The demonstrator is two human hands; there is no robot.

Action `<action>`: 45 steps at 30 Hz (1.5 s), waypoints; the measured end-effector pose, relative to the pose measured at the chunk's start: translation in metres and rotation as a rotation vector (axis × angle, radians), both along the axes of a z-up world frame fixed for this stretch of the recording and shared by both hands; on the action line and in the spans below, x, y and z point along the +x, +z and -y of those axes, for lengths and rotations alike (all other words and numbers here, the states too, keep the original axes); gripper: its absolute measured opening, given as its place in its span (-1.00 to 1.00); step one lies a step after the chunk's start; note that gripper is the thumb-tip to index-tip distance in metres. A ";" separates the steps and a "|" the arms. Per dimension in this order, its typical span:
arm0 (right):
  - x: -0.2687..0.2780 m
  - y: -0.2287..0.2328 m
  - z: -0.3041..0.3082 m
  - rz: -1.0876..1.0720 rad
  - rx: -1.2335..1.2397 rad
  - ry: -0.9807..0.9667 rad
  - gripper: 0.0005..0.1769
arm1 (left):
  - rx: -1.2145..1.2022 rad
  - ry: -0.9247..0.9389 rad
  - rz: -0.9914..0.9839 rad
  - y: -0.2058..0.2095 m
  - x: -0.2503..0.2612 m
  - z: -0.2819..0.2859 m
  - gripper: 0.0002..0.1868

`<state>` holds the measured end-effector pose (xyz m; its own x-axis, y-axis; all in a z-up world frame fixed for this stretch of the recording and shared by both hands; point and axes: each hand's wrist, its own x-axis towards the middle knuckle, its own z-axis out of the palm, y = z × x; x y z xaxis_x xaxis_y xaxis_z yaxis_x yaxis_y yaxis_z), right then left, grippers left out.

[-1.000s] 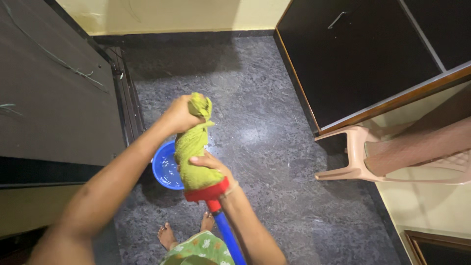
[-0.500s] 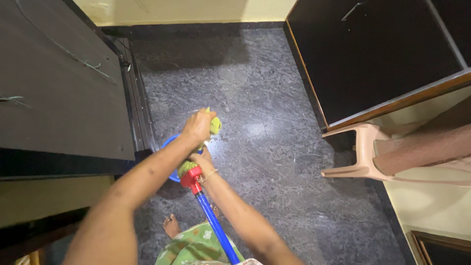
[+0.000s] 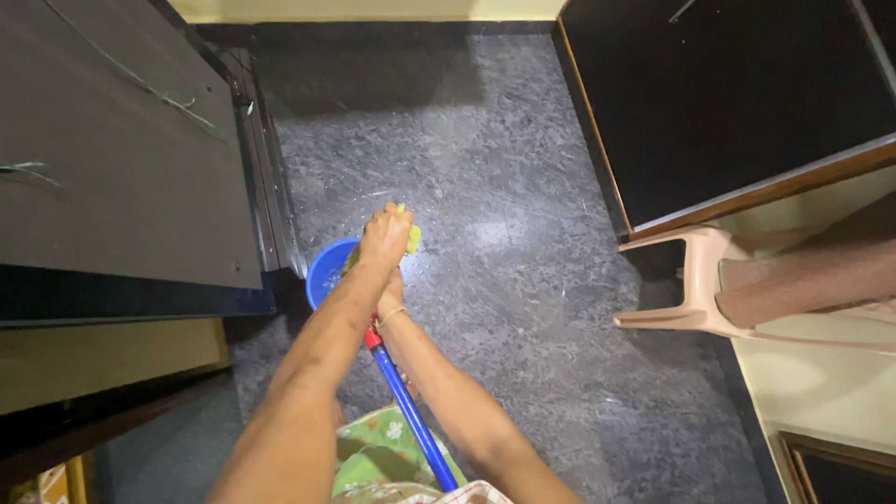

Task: The person wrings a mop cloth over a bucket, mops the floor, rolls up a mat, moves a chair and suitcase aside, and cleans various areas of the floor with the mop.

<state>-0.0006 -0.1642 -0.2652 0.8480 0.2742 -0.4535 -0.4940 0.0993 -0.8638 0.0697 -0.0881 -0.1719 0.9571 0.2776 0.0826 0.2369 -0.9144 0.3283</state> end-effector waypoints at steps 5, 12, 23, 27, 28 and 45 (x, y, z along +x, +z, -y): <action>0.018 0.057 0.034 -0.299 0.166 0.225 -0.55 | -0.347 0.117 -0.057 0.046 0.008 -0.020 -0.62; 0.010 0.163 0.024 -0.580 0.716 0.283 -0.33 | -0.693 0.129 -0.062 0.114 0.009 -0.034 -0.15; 0.015 0.243 0.040 -0.606 1.008 0.393 -0.23 | -2.464 -0.615 0.524 0.139 -0.080 -0.011 0.04; 0.008 0.238 0.044 -0.679 1.130 0.424 -0.21 | -2.612 -0.787 0.450 0.127 -0.062 0.017 0.20; 0.007 0.238 0.046 -0.698 1.189 0.435 -0.21 | -2.863 -0.750 0.336 0.127 -0.050 0.016 0.25; -0.025 0.297 0.088 -0.656 1.142 0.436 -0.10 | -1.756 -0.464 0.089 0.220 -0.051 -0.067 -0.81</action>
